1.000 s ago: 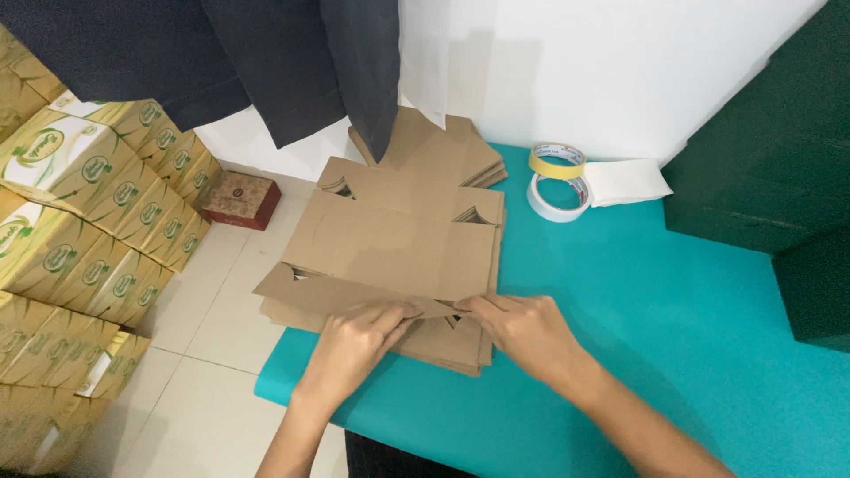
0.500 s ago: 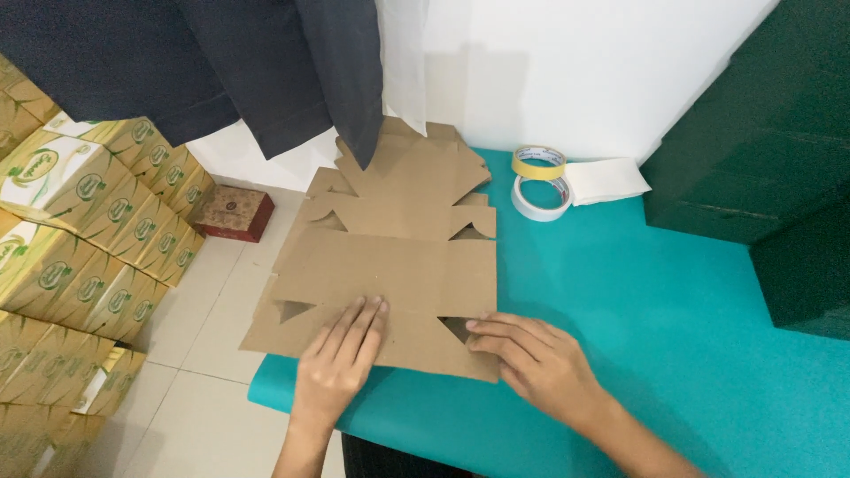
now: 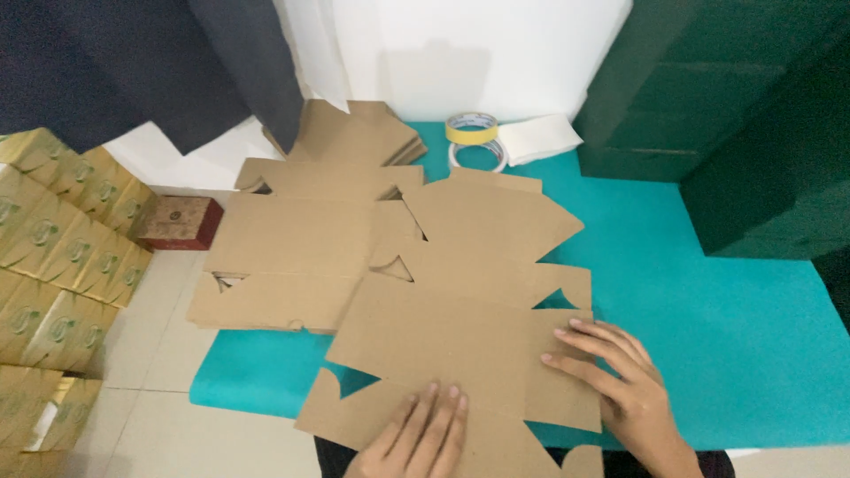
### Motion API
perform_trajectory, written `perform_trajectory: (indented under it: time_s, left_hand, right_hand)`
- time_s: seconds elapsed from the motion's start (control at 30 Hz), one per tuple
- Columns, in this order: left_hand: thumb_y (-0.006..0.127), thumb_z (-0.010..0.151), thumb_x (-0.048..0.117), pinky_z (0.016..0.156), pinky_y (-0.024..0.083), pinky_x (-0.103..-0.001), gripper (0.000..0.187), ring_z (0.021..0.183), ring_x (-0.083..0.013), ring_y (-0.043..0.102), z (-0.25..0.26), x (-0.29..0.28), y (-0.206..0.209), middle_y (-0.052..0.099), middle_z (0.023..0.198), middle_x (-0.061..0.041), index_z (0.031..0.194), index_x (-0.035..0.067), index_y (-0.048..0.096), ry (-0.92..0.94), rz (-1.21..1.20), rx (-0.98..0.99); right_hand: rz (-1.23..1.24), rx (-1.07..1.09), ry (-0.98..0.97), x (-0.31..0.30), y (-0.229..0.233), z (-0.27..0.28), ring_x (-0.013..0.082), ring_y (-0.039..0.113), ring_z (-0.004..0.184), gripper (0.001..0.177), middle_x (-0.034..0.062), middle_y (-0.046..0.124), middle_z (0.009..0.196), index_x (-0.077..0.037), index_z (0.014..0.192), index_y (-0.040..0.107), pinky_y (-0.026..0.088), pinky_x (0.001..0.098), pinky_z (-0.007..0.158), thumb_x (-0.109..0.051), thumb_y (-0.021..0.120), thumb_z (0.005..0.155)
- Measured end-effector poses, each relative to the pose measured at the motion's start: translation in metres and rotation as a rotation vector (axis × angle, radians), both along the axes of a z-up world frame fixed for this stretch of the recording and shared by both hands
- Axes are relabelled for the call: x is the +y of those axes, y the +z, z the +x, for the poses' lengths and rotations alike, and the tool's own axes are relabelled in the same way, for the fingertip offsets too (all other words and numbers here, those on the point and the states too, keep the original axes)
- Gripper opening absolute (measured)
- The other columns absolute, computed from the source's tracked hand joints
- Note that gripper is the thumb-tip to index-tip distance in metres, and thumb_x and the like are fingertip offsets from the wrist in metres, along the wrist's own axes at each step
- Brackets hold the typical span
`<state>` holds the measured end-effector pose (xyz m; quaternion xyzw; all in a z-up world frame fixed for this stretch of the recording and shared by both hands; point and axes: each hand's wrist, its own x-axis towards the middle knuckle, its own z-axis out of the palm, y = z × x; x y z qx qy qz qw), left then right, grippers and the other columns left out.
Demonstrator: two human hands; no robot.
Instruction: The person assembles a small green cardboard box by folding a flat die-cut piece, inserting a white tissue paper, and closing the lid. They repeat this process for a second box, stacking the finished boxes on a nearby pile.
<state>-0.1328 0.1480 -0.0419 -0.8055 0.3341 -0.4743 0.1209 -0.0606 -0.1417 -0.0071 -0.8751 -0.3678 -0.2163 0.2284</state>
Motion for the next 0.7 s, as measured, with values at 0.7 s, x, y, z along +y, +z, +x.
perform_trajectory:
  time_s: [0.7]
  left_hand:
    - [0.044,0.107,0.013,0.092,0.055,-0.040,0.027,0.108,-0.0284,0.069,-0.005,-0.093,-0.049,0.070,0.118,-0.011,0.116,0.006,0.068,-0.371,-0.229,0.515]
  right_hand:
    - [-0.198,0.033,-0.312,-0.086,-0.031,-0.067,0.0264,0.062,0.114,0.028,0.0025,0.066,0.111,-0.026,0.112,0.072,0.046,0.0462,0.103,-0.018,0.063,0.086]
